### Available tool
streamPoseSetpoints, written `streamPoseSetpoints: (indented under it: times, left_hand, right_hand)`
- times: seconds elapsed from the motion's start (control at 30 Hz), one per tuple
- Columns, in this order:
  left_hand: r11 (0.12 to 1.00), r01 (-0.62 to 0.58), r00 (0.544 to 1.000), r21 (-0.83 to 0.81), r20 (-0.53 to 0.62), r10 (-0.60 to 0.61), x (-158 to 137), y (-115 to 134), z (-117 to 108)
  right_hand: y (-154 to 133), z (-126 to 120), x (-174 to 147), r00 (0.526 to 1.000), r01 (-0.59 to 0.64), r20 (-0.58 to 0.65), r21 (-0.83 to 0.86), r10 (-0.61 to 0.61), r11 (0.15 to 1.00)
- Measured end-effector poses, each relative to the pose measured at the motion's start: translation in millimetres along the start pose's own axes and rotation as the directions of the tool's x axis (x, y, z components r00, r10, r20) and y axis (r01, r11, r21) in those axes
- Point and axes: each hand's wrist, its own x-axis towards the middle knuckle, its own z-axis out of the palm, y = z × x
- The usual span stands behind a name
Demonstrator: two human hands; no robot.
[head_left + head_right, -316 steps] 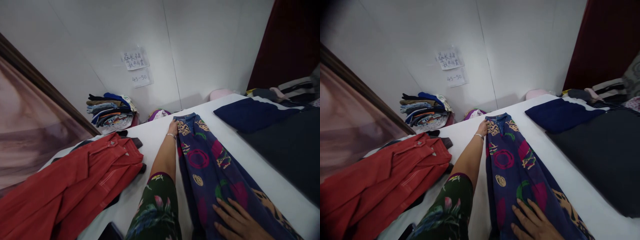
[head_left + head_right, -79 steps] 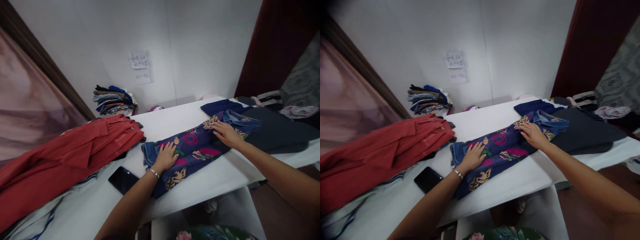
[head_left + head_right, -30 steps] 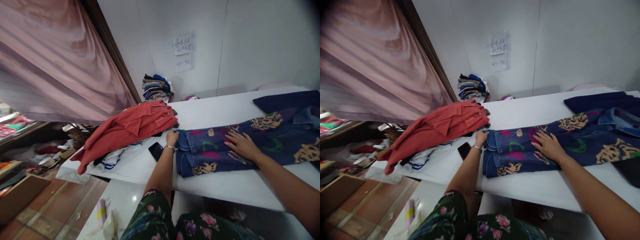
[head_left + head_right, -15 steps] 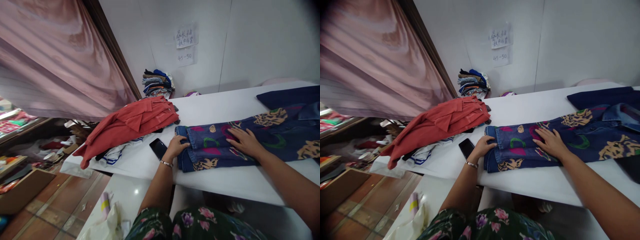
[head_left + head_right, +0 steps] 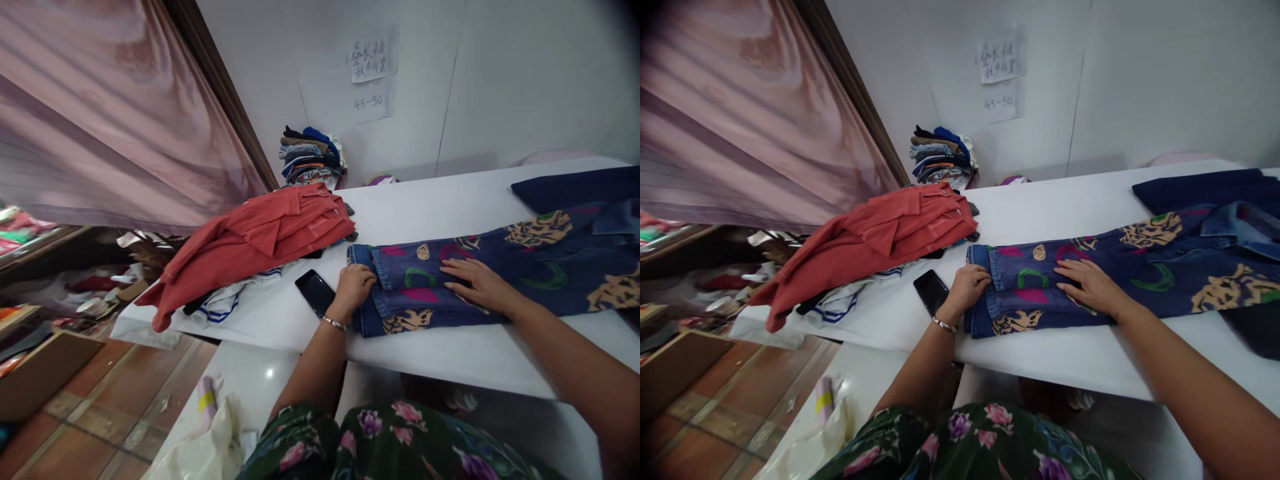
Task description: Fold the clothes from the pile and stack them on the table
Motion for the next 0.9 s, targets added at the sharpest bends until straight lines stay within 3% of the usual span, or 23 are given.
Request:
streamPoseSetpoints:
  times: [0.23, 0.37, 0.57, 0.77, 0.9]
  left_hand:
    - [0.996, 0.002, 0.986, -0.084, -0.165, -0.016, -22, 15, -6]
    - [0.985, -0.095, 0.995, -0.146, -0.052, 0.089, -45, 27, -7]
    - [0.991, -0.135, 0.985, -0.009, 0.107, 0.135, -58, 40, -2]
    - [0.980, -0.181, 0.979, 0.084, 0.107, 0.172, -48, 45, -1]
    - [0.950, -0.277, 0.960, 0.142, 0.083, 0.268, -44, 47, -6]
  right_hand:
    - [3, 1, -1, 1.000, -0.004, -0.003, 0.038, 0.004, 0.999]
    - [2, 2, -1, 1.000, -0.024, -0.001, 0.048, 0.024, 0.999]
    - [0, 2, 0, 1.000, -0.026, -0.008, 0.048, 0.026, 0.999]
    - [-1, 1, 1, 0.999, -0.035, -0.001, 0.051, 0.035, 0.998]
    - [-2, 2, 0, 0.999, -0.031, -0.022, 0.059, 0.033, 0.998]
